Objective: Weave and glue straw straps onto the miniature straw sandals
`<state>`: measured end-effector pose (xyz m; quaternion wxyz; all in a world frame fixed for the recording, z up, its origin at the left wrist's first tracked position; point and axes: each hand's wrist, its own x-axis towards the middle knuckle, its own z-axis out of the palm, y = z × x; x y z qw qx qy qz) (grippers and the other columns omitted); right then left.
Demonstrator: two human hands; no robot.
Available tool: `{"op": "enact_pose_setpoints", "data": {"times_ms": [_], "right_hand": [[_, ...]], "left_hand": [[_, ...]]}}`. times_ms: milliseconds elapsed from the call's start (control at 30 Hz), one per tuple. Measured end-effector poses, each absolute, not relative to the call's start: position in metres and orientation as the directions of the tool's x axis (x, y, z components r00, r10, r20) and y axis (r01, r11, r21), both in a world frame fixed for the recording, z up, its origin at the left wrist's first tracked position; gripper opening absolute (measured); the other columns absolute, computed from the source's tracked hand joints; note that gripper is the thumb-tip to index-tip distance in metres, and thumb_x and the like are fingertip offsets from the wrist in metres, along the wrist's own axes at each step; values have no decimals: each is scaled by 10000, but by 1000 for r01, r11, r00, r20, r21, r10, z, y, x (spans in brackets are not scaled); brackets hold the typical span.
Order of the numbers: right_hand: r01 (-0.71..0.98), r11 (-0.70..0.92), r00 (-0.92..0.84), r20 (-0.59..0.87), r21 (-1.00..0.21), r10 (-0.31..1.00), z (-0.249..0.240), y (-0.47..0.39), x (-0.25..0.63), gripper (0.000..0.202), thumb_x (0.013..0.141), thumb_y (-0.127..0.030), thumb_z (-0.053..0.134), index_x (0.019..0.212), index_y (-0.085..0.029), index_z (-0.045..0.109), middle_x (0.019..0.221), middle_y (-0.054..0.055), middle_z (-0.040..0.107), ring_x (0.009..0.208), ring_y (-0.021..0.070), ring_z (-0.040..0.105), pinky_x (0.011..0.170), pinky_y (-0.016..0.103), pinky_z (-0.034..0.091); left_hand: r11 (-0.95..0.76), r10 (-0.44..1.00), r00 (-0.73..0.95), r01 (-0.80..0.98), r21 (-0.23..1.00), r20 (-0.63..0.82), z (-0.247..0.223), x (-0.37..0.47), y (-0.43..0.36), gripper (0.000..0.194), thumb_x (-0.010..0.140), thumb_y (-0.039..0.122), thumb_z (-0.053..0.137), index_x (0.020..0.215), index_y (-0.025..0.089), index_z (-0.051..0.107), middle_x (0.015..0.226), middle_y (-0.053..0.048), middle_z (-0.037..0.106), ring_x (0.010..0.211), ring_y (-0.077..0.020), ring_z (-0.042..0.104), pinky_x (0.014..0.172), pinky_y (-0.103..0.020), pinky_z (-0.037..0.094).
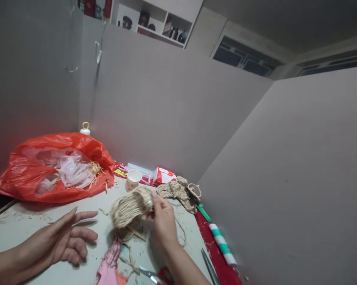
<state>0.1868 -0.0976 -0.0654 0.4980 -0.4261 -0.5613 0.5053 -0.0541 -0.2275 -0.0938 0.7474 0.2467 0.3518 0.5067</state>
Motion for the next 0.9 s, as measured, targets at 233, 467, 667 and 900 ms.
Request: {"op": "enact_pose_setpoints", "data": {"times_ms": [233, 467, 667, 900], "right_hand": [[97, 47, 232, 68, -994, 970, -81, -31, 291, 344, 815, -497, 627, 738, -164, 597, 564, -65, 498, 454, 87, 422, 391, 194, 346], [267, -86, 201, -32, -960, 979, -97, 0, 326, 255, 933, -349, 560, 1075, -142, 598, 993, 47, 638, 779, 159, 636, 668, 322, 548], [367, -75, 126, -30, -927, 992, -100, 21, 326, 302, 918, -348, 579, 1145, -150, 587, 1132, 66, 613, 940, 225, 629, 785, 401, 539], [388, -26, 93, 11, -921, 996, -110, 29, 324, 295, 919, -323, 583, 1160, -154, 580, 1145, 71, 609, 939, 218, 629, 778, 396, 544]], "left_hand": [[325, 938, 257, -405, 855, -234, -99, -55, -229, 478, 843, 307, 632, 1262, 137, 477, 545, 22, 563, 478, -90, 438, 503, -208, 351], [359, 920, 266, -286, 889, -286, -98, -55, -227, 307, 838, 446, 598, 983, 175, 594, 373, 117, 300, 340, -51, 165, 386, -197, 185], [361, 921, 238, -225, 905, -308, -95, -51, -228, 379, 770, 512, 650, 637, 195, 491, 336, 106, 290, 312, -45, 164, 375, -203, 166], [382, 907, 271, -206, 901, -322, -91, -51, -232, 403, 701, 483, 721, 597, 209, 443, 332, 98, 319, 322, -53, 182, 380, -200, 205]]}}
